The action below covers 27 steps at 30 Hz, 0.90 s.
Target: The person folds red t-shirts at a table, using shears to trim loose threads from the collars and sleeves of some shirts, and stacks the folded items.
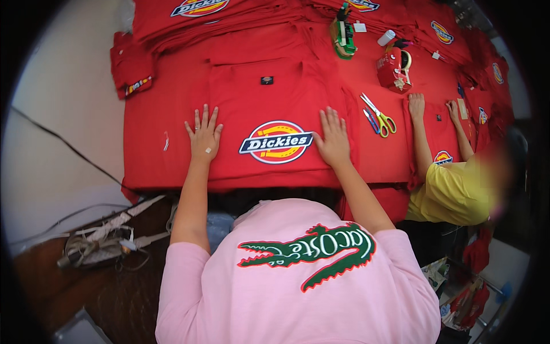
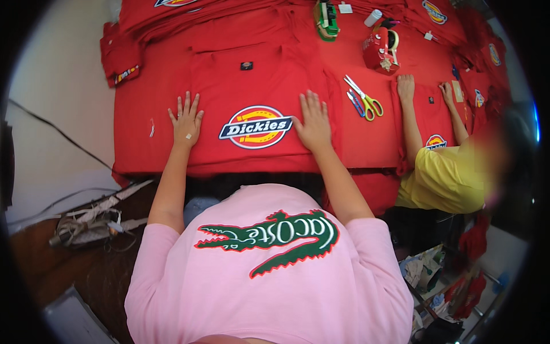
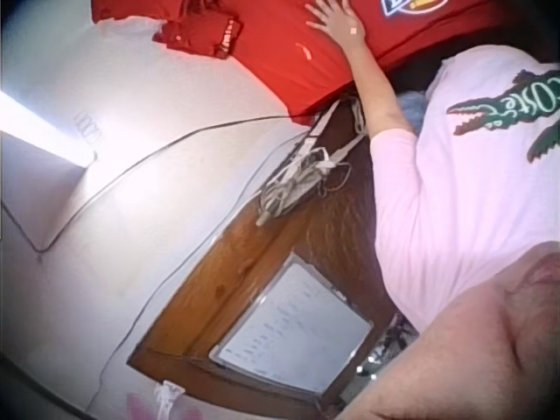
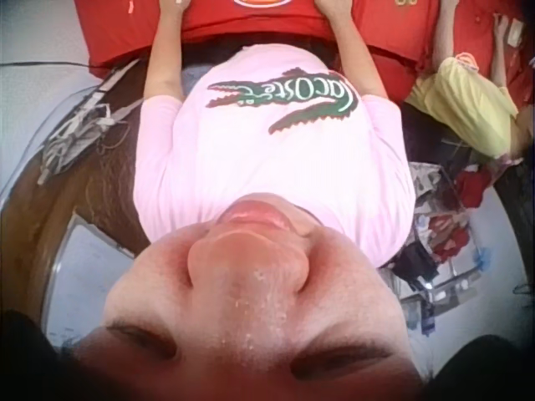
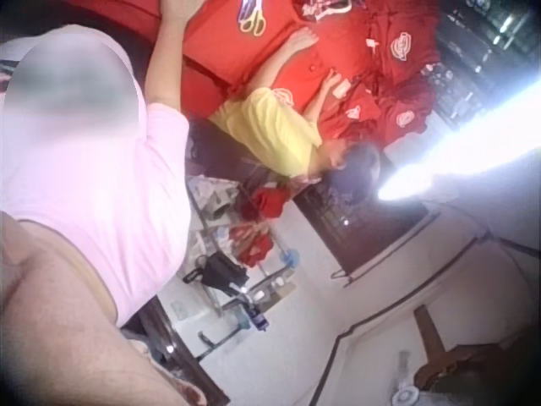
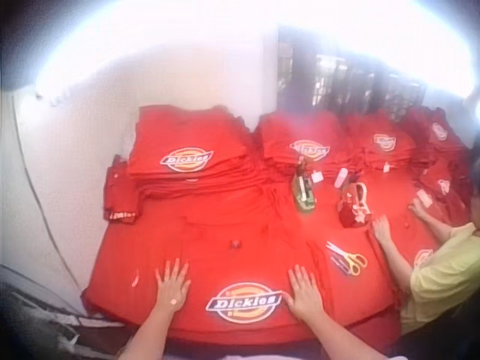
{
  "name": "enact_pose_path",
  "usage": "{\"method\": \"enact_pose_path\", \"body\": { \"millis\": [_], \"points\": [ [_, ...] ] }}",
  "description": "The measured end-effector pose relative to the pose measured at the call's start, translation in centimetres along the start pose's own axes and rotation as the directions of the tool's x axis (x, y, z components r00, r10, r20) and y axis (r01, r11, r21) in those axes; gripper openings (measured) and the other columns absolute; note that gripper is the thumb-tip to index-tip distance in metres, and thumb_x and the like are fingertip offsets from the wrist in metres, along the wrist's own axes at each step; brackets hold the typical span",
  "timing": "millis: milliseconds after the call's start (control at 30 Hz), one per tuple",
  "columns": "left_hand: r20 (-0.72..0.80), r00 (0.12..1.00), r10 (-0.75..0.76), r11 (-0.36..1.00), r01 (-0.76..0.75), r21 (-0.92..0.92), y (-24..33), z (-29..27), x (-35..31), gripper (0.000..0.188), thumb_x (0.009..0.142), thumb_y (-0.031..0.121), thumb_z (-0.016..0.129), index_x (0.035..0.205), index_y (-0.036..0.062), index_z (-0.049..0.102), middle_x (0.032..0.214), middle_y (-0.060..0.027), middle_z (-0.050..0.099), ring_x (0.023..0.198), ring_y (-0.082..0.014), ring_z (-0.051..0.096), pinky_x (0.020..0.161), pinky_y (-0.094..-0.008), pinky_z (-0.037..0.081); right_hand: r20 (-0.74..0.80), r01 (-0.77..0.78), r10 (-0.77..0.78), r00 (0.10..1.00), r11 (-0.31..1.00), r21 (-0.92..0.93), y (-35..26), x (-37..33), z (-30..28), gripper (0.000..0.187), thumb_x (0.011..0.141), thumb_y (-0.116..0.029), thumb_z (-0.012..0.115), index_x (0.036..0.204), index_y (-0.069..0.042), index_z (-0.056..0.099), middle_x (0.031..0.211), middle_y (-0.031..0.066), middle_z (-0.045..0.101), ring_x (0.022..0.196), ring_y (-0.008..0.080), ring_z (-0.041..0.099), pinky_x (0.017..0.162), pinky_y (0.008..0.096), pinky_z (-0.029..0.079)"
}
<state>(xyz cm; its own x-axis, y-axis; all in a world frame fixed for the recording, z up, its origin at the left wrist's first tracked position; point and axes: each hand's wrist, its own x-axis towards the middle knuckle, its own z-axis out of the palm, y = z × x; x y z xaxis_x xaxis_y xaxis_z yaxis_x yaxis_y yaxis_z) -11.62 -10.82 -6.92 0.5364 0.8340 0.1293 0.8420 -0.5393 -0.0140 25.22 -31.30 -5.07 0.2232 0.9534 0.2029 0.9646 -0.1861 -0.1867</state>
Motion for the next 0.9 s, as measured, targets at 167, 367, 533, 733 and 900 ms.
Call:
{"method": "enact_pose_path", "body": {
  "millis": [167,367,533,733,900],
  "points": [
    [0.032,0.987,-0.158,0.982,0.154,0.107,-1.3,-1.2,-2.4,0.062,0.108,0.044,0.042,0.164,0.0194,0.032,0.173,-0.0058,0.020,0.158,-0.0355,0.022,0.123,-0.0693,0.009,-0.034,-0.050,0.051,0.998,0.998,0.029,5.0,-9.0,-1.8,0.062,0.105,-0.027,0.056,0.161,-0.011,0.036,0.166,0.0148,0.036,0.155,0.0312,0.032,0.125,0.0485,0.025],
    [-0.069,0.800,-0.596,0.703,0.479,-0.526,1.0,-1.2,-12.1,0.042,0.099,0.031,0.066,0.135,0.0093,0.062,0.143,-0.0136,0.059,0.136,-0.0383,0.050,0.117,-0.0589,0.029,-0.170,-0.247,0.318,0.933,0.907,0.342,6.5,-14.9,-2.9,0.054,0.096,-0.025,0.072,0.146,-0.011,0.056,0.143,0.0199,0.056,0.136,0.0376,0.050,0.114,0.0483,0.038],
    [-0.051,0.769,-0.637,0.633,0.485,-0.604,0.7,-1.6,-17.8,0.040,0.090,0.035,0.078,0.115,0.0039,0.070,0.122,-0.0170,0.068,0.118,-0.0386,0.060,0.107,-0.0493,0.042,-0.115,-0.289,0.379,0.918,0.841,0.457,7.1,-12.8,-3.3,0.034,0.091,-0.025,0.079,0.116,-0.004,0.071,0.108,0.0135,0.066,0.103,0.0290,0.061,0.094,0.0410,0.048],
    [0.034,0.825,-0.564,0.664,0.477,-0.576,-1.4,-1.3,-17.7,0.036,0.085,0.032,0.083,0.103,0.0021,0.074,0.124,-0.0168,0.069,0.118,-0.0370,0.063,0.105,-0.0446,0.046,-0.010,-0.353,0.455,0.891,0.704,0.616,8.6,-11.0,-2.2,0.030,0.086,-0.024,0.084,0.090,0.002,0.070,0.086,0.0108,0.062,0.079,0.0213,0.059,0.074,0.0347,0.049],
    [0.162,0.726,-0.668,0.440,0.562,-0.700,-5.0,-1.1,-20.3,0.024,0.087,0.023,0.080,0.096,0.0017,0.075,0.104,-0.0153,0.074,0.099,-0.0320,0.069,0.091,-0.0396,0.052,0.000,-0.306,0.446,0.895,0.613,0.728,9.3,-12.5,-1.7,0.027,0.090,-0.023,0.082,0.094,0.000,0.070,0.083,0.0048,0.061,0.074,0.0147,0.056,0.069,0.0305,0.047]
  ]
}}
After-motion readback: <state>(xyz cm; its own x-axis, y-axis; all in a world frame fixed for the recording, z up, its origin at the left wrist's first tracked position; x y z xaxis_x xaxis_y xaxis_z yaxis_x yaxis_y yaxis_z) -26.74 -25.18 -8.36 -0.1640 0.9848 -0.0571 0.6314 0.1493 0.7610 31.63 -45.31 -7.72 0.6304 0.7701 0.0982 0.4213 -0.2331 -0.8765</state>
